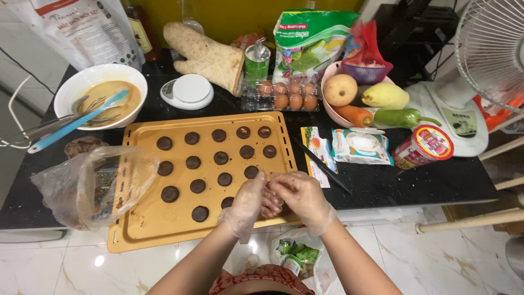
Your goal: The person places small dark round food items into the indentations of a yellow tray, then adds small crumbled pieces on top of each item. The person uses gloved hands to handle the food and a black tool to adjust the crumbles. The tray remains on the kitchen counter throughout.
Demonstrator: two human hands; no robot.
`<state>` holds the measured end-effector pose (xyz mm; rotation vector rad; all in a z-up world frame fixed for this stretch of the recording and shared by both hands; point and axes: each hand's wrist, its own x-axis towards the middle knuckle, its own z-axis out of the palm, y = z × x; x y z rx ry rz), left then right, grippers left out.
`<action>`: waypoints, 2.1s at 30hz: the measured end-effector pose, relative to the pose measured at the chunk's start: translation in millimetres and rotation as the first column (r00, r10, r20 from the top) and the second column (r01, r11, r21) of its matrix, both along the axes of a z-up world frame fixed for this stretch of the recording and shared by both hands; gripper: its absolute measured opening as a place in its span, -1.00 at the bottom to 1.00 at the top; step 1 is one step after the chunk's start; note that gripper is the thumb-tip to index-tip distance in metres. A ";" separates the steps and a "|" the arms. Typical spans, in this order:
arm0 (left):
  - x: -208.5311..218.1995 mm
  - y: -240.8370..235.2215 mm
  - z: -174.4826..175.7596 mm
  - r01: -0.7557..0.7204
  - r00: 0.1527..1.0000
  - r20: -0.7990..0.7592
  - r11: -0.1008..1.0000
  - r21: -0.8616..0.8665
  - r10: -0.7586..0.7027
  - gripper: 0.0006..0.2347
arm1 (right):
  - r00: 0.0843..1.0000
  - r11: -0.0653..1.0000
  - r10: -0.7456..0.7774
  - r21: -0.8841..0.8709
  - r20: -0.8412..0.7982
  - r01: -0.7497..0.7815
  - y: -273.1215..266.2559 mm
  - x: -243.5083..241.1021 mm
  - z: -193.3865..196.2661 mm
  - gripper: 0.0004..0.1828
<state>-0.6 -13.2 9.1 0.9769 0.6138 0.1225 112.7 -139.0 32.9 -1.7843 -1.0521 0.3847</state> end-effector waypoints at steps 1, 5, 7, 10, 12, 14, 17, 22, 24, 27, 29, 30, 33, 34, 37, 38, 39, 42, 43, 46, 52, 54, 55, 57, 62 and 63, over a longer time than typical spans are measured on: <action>-0.8 2.7 2.3 0.039 0.999 -0.012 0.999 -0.006 -0.039 -0.45 | 0.980 0.999 -0.045 -0.024 -0.195 0.041 -0.5 -0.4 -5.5 -0.77; -5.9 6.8 10.3 0.142 0.987 -0.081 0.990 -0.003 -0.142 -0.54 | 0.854 0.997 -0.031 0.042 -0.519 0.062 -8.4 0.1 -21.3 -0.75; -9.8 8.7 13.7 0.193 0.981 -0.041 0.974 0.119 -0.189 -0.69 | 0.854 0.999 -0.006 0.026 -0.520 0.023 -10.8 0.9 -21.4 -0.74; -12.6 14.1 17.7 0.223 0.973 -0.055 0.975 0.006 -0.222 -0.72 | 0.763 0.997 0.073 0.030 -0.642 -0.071 -12.4 1.4 -14.1 -0.74; -15.4 19.6 19.5 0.265 0.956 -0.119 0.963 -0.044 -0.269 -0.73 | 0.782 0.997 0.063 0.005 -0.621 -0.076 -13.7 -2.4 -8.6 -0.74; -18.6 20.5 19.8 0.283 0.951 -0.115 0.958 -0.049 -0.287 -0.76 | 0.779 0.998 0.049 -0.004 -0.625 -0.066 -13.5 -6.3 -5.0 -0.73; -23.5 21.8 22.5 0.327 0.945 -0.035 0.945 0.022 -0.326 -0.82 | 0.795 0.998 0.038 -0.019 -0.606 -0.062 -12.5 -9.2 -3.2 -0.70; -29.4 36.9 17.5 0.365 0.928 -0.098 0.931 0.034 -0.360 -0.76 | 0.932 0.972 0.155 -0.117 -0.327 -0.202 -11.0 -6.7 -12.9 -0.65; -26.3 31.5 6.0 0.306 0.948 -0.086 0.952 -0.025 -0.307 -0.77 | 0.978 0.973 0.142 -0.162 -0.152 -0.167 -10.9 -5.8 -17.6 -0.68; -19.2 24.6 -16.8 0.272 0.962 0.001 0.960 -0.059 -0.273 -0.78 | 0.988 0.968 0.137 -0.222 0.076 -0.117 -12.6 -4.7 -19.5 -0.71; -16.8 25.2 -31.8 0.273 0.961 0.066 0.961 -0.046 -0.270 -0.78 | 0.971 0.962 0.174 -0.240 0.162 -0.133 -14.0 -5.5 -18.3 -0.75; -15.7 26.9 -37.7 0.277 0.958 0.090 0.960 -0.030 -0.273 -0.77 | 0.962 0.957 0.209 -0.239 0.178 -0.163 -15.2 -4.3 -16.5 -0.77; -9.7 32.8 -45.6 0.296 0.953 0.075 0.955 -0.013 -0.294 -0.79 | 0.990 0.950 0.136 -0.278 -0.044 -0.143 -12.2 -4.3 -14.4 -0.79; -8.8 33.7 -44.8 0.308 0.950 0.057 0.951 -0.016 -0.306 -0.81 | 0.984 0.944 0.072 -0.308 -0.161 -0.119 -11.6 -5.3 -14.2 -0.78; -17.3 32.8 -42.7 0.232 0.961 0.201 0.950 -0.209 -0.190 -0.83 | 0.972 0.935 0.154 -0.293 -0.175 -0.201 -3.9 1.9 -18.1 -0.78; -22.0 33.4 -41.3 0.224 0.961 0.207 0.953 -0.205 -0.182 -0.83 | 0.963 0.936 0.147 -0.282 -0.224 -0.209 -0.2 2.1 -21.7 -0.79; -25.5 34.0 -39.8 0.217 0.961 0.214 0.955 -0.202 -0.173 -0.83 | 0.952 0.938 0.141 -0.272 -0.272 -0.217 3.9 2.7 -25.5 -0.79; -32.8 35.1 -41.1 0.201 0.971 0.171 0.956 -0.213 -0.166 -0.84 | 0.904 0.936 0.154 -0.234 -0.398 -0.262 9.5 -1.7 -40.7 -0.78; -31.9 36.0 -42.3 0.200 0.974 0.152 0.955 -0.219 -0.170 -0.84 | 0.888 0.936 0.161 -0.220 -0.430 -0.276 12.7 -1.5 -43.0 -0.77; -37.1 33.1 -46.8 0.223 0.940 0.297 0.960 -0.168 -0.166 -0.82 | 0.871 0.966 0.151 -0.117 -0.468 -0.231 10.0 -10.0 -45.6 -0.77; -42.4 30.7 -24.8 0.110 0.977 0.200 0.981 -0.161 -0.077 -0.83 | 0.930 0.976 0.101 -0.147 -0.352 -0.162 8.7 -13.0 -22.5 -0.73; -39.3 33.2 -8.4 0.139 0.984 0.131 0.982 -0.129 -0.122 -0.82 | 0.945 0.985 0.156 -0.021 -0.288 -0.169 6.5 -14.4 -18.8 -0.64; -38.4 33.4 -2.9 0.140 0.987 0.096 0.983 -0.120 -0.129 -0.82 | 0.955 0.990 0.137 -0.002 -0.263 -0.143 2.3 -17.1 -21.3 -0.67; -38.4 33.6 5.3 0.147 0.989 0.043 0.983 -0.110 -0.143 -0.80 | 0.968 0.992 0.128 0.042 -0.216 -0.122 3.5 -21.2 -30.1 -0.72; -34.7 40.9 4.9 0.176 0.982 -0.056 0.981 -0.086 -0.181 -0.78 | 0.734 0.990 -0.063 0.052 -0.677 0.132 -3.4 -18.9 -51.5 -0.71; -32.8 42.6 2.6 0.189 0.980 -0.041 0.978 -0.086 -0.193 -0.78 | 0.727 0.988 -0.085 0.039 -0.682 0.152 -5.0 -16.2 -52.9 -0.70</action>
